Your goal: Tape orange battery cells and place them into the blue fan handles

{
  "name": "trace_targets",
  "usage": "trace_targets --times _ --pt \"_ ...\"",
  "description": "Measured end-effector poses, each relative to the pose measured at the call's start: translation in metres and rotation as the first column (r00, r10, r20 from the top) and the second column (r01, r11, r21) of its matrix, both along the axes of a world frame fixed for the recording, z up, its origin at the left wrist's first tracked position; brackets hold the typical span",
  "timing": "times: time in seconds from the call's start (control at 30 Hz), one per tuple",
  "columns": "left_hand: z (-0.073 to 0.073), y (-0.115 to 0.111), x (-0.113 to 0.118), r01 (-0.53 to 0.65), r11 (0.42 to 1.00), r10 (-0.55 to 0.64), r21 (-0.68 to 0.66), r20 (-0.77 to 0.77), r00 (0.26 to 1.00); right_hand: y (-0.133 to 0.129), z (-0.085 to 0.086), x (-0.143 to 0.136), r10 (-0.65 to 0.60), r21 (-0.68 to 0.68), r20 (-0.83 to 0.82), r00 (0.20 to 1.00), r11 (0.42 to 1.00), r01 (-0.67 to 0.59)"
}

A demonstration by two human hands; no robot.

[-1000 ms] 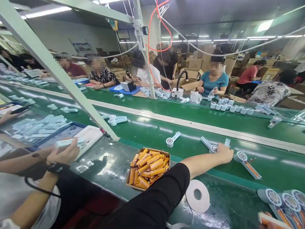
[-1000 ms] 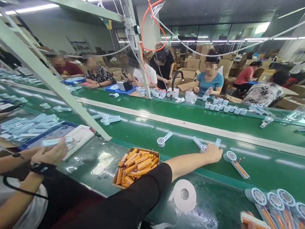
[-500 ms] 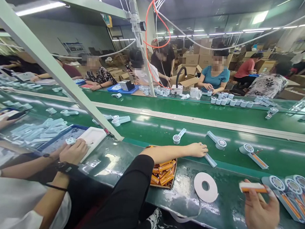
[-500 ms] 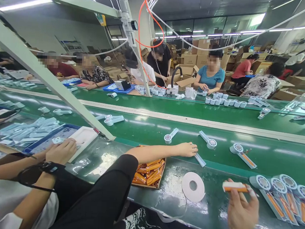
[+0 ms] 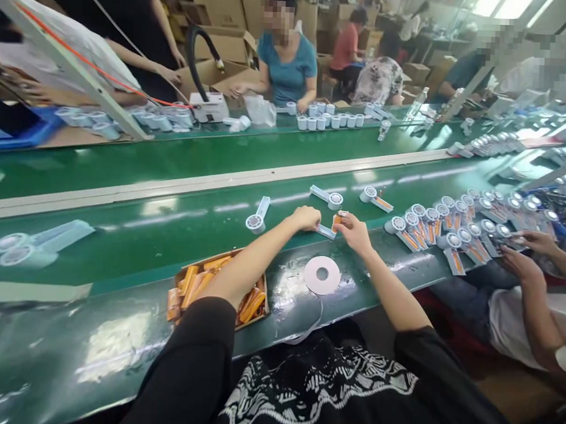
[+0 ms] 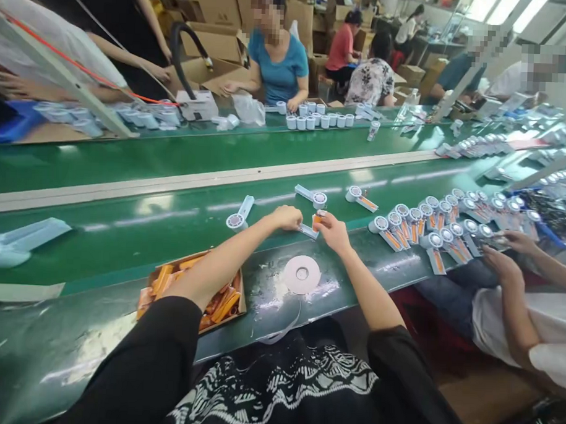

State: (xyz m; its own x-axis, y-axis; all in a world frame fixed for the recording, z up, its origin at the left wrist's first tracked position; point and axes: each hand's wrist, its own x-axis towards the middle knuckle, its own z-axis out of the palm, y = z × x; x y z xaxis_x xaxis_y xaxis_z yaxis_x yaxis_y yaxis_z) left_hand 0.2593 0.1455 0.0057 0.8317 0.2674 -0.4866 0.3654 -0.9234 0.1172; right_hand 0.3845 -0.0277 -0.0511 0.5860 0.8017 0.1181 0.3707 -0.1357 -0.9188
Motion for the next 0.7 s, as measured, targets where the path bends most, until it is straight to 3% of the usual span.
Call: trace_targets --times 0.17,0.37,0.53,0.7 --pt "0.003 0.003 -0.004 -0.044 0.998 0.046 -0.042 0.044 0.998 0.001 -0.016 0.003 0.079 -0.076 0.089 0.993 0.994 -0.072" --pt "0.0 -0.002 0.004 -0.12 0.991 0.124 -0.053 0.079 0.989 -0.005 -0.024 0.008 0.153 -0.197 0.231 0.961 0.974 -0.107" --pt "0.0 -0.009 0.011 -0.166 0.985 0.171 -0.05 0.107 0.979 -0.007 -0.012 0.017 0.253 -0.363 0.399 0.881 0.926 -0.102" --pt "0.0 -0.012 0.019 -0.206 0.977 0.211 -0.047 0.136 0.968 0.004 0.011 0.02 0.443 -0.555 0.49 0.751 0.823 -0.123"
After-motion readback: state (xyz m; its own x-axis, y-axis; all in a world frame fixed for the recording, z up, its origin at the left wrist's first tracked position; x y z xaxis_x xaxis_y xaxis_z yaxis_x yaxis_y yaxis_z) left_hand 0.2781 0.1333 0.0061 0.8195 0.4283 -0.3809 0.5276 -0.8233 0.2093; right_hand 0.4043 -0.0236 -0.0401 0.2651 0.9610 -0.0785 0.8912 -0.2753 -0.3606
